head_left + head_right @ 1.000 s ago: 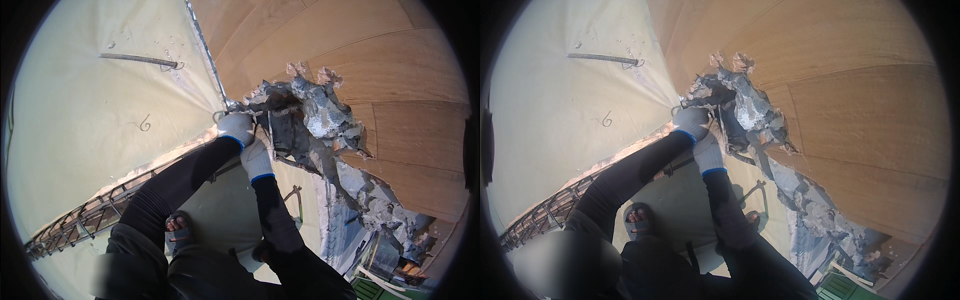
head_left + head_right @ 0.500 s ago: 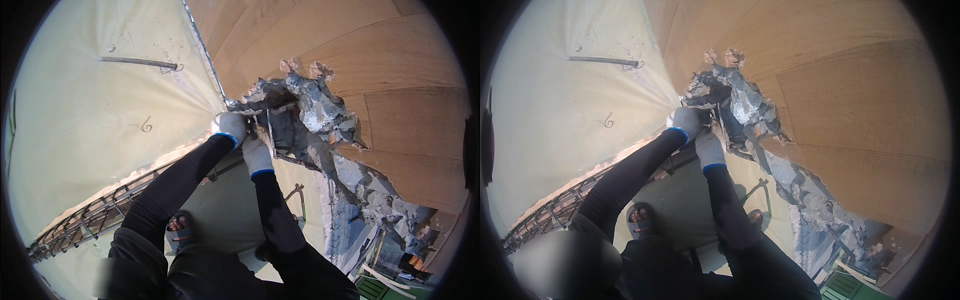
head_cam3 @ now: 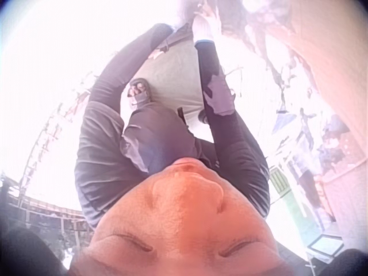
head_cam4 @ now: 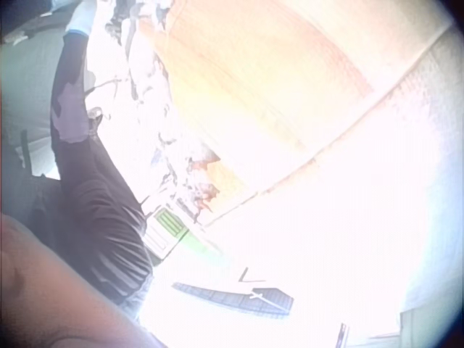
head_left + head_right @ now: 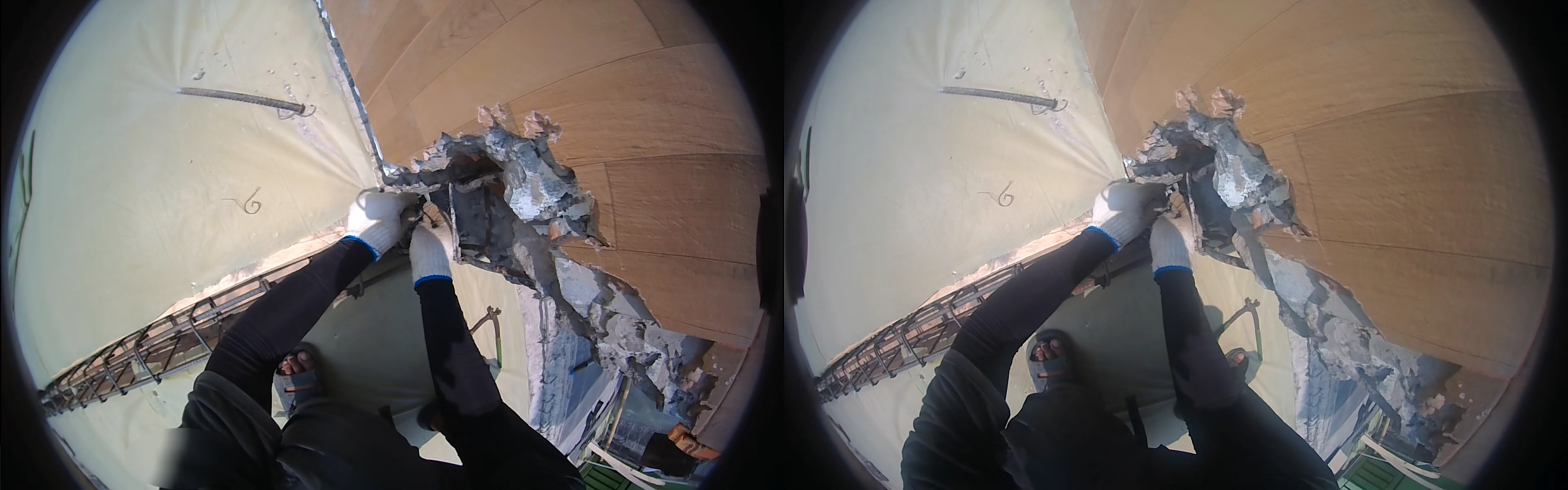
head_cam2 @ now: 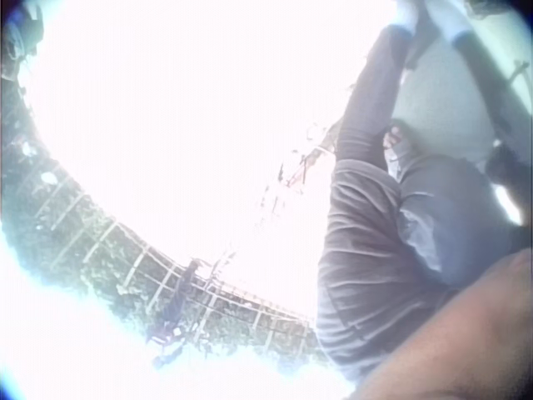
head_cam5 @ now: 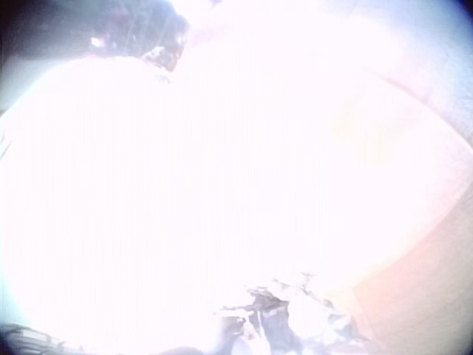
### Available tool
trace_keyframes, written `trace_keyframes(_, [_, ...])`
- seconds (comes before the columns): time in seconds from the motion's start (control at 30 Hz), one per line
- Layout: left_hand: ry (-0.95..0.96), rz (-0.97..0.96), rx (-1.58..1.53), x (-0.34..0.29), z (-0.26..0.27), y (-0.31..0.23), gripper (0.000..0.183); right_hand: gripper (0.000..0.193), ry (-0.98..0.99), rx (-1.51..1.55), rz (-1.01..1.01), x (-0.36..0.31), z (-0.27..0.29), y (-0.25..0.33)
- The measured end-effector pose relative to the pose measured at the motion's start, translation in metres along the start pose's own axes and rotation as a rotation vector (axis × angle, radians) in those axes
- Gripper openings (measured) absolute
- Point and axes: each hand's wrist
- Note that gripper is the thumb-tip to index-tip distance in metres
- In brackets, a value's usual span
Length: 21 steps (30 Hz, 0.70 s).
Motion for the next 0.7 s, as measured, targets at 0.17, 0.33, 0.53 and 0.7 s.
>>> trace_keyframes(0.17, [0.169,-0.055,0.302,0.018,-0.007,0.010,0.021,0.029,0.054,-0.027,-0.099,-0.013,-0.005,0.022])
trace_keyframes(0.33, [0.207,0.053,0.426,0.043,-0.016,-0.021,0.023,0.029,0.067,0.268,-0.138,-0.019,0.004,0.033])
trace_keyframes(0.53, [0.349,0.054,0.320,0.062,-0.037,0.002,0.028,0.039,0.043,0.079,-0.034,-0.003,-0.011,0.005])
trace_keyframes(0.7, [0.218,0.123,0.205,0.054,-0.049,-0.008,0.029,0.038,-0.061,0.143,0.036,0.026,-0.008,-0.052])
Point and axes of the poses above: each hand's wrist, its own x-axis towards the middle knuckle, its own z-axis out of the back of the hand, y = z × x, and after that the axes turned 4 degrees about -x, right-handed
